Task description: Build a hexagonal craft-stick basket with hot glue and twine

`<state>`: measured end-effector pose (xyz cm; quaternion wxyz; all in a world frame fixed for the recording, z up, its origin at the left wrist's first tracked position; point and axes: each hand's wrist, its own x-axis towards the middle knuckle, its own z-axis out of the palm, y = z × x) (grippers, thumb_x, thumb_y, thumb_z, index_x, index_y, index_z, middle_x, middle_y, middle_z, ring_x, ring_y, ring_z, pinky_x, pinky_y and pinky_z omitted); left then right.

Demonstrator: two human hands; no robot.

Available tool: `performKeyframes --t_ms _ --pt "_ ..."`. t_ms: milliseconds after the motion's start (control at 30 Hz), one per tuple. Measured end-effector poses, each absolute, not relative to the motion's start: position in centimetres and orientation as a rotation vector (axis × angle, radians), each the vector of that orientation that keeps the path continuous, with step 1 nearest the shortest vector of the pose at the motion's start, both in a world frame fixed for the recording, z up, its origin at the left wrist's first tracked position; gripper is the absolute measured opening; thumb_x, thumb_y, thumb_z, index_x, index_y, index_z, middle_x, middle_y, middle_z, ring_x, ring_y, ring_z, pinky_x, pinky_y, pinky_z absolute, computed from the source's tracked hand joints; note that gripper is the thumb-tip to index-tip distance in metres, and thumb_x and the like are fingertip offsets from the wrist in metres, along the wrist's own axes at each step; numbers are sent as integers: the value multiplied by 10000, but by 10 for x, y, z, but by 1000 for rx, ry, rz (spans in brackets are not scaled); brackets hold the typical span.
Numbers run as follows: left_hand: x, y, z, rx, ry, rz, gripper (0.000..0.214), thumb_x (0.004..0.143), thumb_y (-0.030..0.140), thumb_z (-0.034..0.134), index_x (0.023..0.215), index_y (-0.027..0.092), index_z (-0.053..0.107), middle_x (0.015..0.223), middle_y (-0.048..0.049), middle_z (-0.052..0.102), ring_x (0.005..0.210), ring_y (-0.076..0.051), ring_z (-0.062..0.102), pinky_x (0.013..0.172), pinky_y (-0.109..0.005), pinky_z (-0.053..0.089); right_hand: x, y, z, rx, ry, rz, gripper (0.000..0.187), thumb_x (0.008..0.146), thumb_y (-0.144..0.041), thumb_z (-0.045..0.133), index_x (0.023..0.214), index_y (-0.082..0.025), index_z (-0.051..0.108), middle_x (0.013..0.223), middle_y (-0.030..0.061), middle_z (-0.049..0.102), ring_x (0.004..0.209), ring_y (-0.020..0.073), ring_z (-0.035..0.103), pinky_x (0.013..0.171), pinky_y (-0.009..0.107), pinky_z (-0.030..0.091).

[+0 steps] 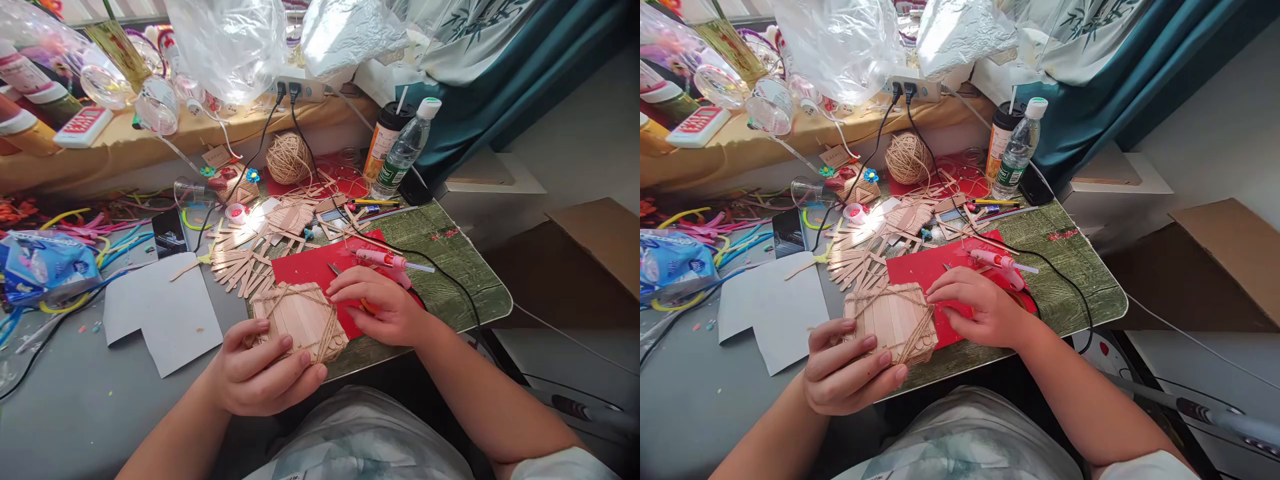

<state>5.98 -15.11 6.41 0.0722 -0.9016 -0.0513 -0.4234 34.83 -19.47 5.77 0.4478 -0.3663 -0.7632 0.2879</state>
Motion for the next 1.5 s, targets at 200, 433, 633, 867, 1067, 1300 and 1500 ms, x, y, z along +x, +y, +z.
performKeyframes --t_ms 200,433,633,867,1067,1300,1500 --pt "58 -150 66 -2694 -135 -1257 250 728 306 912 876 427 752 945 40 661 947 -179 596 1036 -449 547 339 -199 47 -886 -1807 670 250 980 -134 716 1193 -265 720 1137 83 780 1099 229 743 1003 433 602" --pt "57 -152 63 -2729 -115 -1291 205 738 233 900 775 354 740 1012 32 637 941 -174 571 1076 -478 500 330 -200 47 -862 -1783 515 252 976 -78 682 1166 -241 706 1065 96 790 1034 224 759 954 427 626" --pt "56 -154 61 -2758 -95 -1252 218 743 199 902 802 358 766 1030 25 653 980 -178 577 1104 -482 497 336 -206 39 -871 -1990 228 387 972 -91 656 1328 -242 641 1126 116 787 1071 250 749 1003 510 622" --pt "54 -149 58 -2748 -114 -1152 289 738 145 908 876 368 787 1055 44 707 991 -165 619 1069 -442 531 327 -208 33 -1039 -2032 107 375 998 -102 607 1353 -221 624 1009 106 771 936 253 720 891 472 636" --pt "57 -144 58 -2737 -132 -1151 315 733 144 922 905 365 778 1023 49 722 975 -165 648 1078 -441 535 324 -210 28 -1119 -2074 32 399 1028 -106 536 1408 -193 619 1071 135 764 1012 283 704 929 485 607" --pt "60 -141 60 -2759 -122 -1153 296 752 166 918 951 338 781 1053 26 717 1006 -169 650 1094 -432 518 326 -210 13 -1107 -2048 12 438 1037 -129 546 1467 -200 591 1081 135 757 1018 287 694 927 488 597" --pt "60 -143 54 -2748 -172 -1169 361 729 260 941 994 430 765 1026 46 715 998 -168 647 1064 -436 540 326 -209 12 -1122 -2043 40 415 1032 -139 547 1431 -227 621 1050 121 762 969 281 698 881 475 593"
